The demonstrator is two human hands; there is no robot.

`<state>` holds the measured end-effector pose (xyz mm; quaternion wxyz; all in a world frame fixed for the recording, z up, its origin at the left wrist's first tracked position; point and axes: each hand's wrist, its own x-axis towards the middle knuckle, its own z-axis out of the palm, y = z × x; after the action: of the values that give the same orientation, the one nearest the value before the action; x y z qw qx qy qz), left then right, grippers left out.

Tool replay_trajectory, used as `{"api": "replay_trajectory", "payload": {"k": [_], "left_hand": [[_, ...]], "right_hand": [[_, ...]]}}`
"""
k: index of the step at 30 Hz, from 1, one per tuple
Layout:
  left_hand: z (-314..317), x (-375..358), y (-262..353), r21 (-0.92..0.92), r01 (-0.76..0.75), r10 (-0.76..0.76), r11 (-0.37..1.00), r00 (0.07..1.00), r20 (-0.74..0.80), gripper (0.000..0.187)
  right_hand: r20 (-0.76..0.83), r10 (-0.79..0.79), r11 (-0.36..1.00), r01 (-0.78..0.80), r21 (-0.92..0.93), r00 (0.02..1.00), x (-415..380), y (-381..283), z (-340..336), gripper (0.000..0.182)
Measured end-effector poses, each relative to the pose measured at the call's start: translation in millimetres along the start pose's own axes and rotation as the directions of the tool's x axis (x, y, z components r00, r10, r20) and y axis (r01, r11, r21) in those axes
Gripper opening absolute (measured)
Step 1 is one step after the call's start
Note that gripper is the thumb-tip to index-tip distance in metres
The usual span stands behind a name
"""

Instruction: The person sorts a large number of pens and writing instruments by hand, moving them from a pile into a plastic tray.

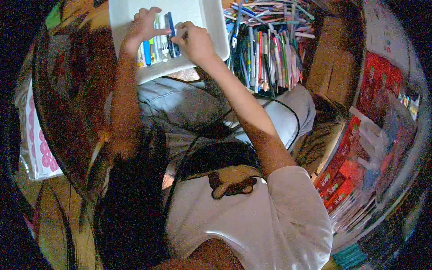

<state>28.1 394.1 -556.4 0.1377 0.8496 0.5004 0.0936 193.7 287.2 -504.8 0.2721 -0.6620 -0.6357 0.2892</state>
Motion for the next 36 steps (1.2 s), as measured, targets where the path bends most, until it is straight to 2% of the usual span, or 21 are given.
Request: {"api": "replay_trajectory", "payload": {"k": [1,4,5,6,7,8,10,13,16,22,24,25,26,27,30,34,36], "left_hand": [[7.2,-1.0,-4.1,-0.013,0.016,-0.015,1.000,0.999,0.040,0.079],[0.3,-1.5,2.3,0.015,0.061,-0.062,0.998,0.994,0.087,0.081],[3.6,-1.9,0.9,0.006,0.065,-0.065,0.998,0.996,0.063,0.081],[9.0,-1.6,-3.3,-0.016,0.061,-0.060,0.998,0.997,0.054,0.081],[14.6,-0.9,-8.1,-0.038,0.053,-0.052,0.998,0.998,0.044,0.080],[17.8,-0.6,-8.9,-0.060,0.044,-0.042,0.997,0.999,0.035,0.080],[12.7,-1.4,-3.6,-0.024,0.054,-0.053,0.998,0.998,0.046,0.080],[10.2,-2.8,-3.1,-0.021,0.057,-0.056,0.998,0.997,0.056,0.080],[2.7,-2.9,0.0,0.015,0.065,-0.065,0.998,0.995,0.076,0.080],[2.5,1.2,-0.1,0.030,0.064,-0.066,0.998,0.995,0.080,0.077],[-1.8,3.3,1.0,0.039,0.068,-0.071,0.997,0.992,0.100,0.077],[4.6,4.2,-1.4,0.017,0.091,-0.091,0.996,0.995,0.046,0.066],[-6.0,1.4,4.4,-0.047,0.119,-0.117,0.992,0.992,0.052,0.063],[-26.2,-2.5,16.6,-0.110,0.146,-0.140,0.983,0.988,0.060,0.061],[-39.4,-6.2,24.1,-0.190,0.150,-0.150,0.970,0.989,0.014,0.048],[-38.1,-6.7,21.8,-0.164,0.142,-0.144,0.976,0.990,-0.002,0.042],[-40.1,-5.2,21.9,-0.143,0.150,-0.148,0.978,0.989,0.021,0.041]], "right_hand": [[-0.003,-0.005,1.000,0.005,-0.017,1.000,-6.5,-0.7,-13.2,0.032],[-0.104,0.029,0.987,-0.046,-0.157,0.994,-37.6,1.8,-69.2,0.026],[-0.108,0.150,0.939,-0.176,-0.296,0.983,-48.3,12.3,-87.4,0.024],[-0.155,0.162,0.901,-0.210,-0.379,0.975,-59.1,8.8,-103.3,0.023],[-0.166,0.275,0.846,-0.321,-0.427,0.947,-70.3,21.0,-112.9,0.023],[-0.192,0.260,0.790,-0.323,-0.521,0.946,-81.7,32.1,-119.1,0.026],[-0.173,0.322,0.717,-0.359,-0.598,0.931,-96.8,45.0,-120.7,0.030],[-0.236,0.355,0.619,-0.416,-0.666,0.905,-101.8,42.3,-111.6,0.032],[-0.252,0.387,0.592,-0.449,-0.670,0.887,-99.9,47.3,-108.7,0.030],[-0.240,0.347,0.669,-0.419,-0.614,0.906,-98.2,44.3,-117.9,0.026],[-0.261,0.309,0.755,-0.403,-0.517,0.914,-95.8,35.8,-120.4,0.025],[-0.260,0.307,0.810,-0.394,-0.434,0.916,-94.6,28.8,-124.3,0.025],[-0.257,0.307,0.856,-0.384,-0.345,0.916,-90.2,15.6,-126.4,0.025],[-0.266,0.242,0.877,-0.327,-0.352,0.933,-84.4,5.5,-123.3,0.025],[-0.146,0.091,0.990,-0.106,-0.094,0.985,-57.7,-7.3,-102.3,0.023],[0.161,0.183,0.971,-0.204,0.126,0.970,-9.9,3.2,-35.2,0.023],[0.156,0.139,0.989,-0.130,-0.063,0.978,6.7,10.4,-2.9,0.023]]}}
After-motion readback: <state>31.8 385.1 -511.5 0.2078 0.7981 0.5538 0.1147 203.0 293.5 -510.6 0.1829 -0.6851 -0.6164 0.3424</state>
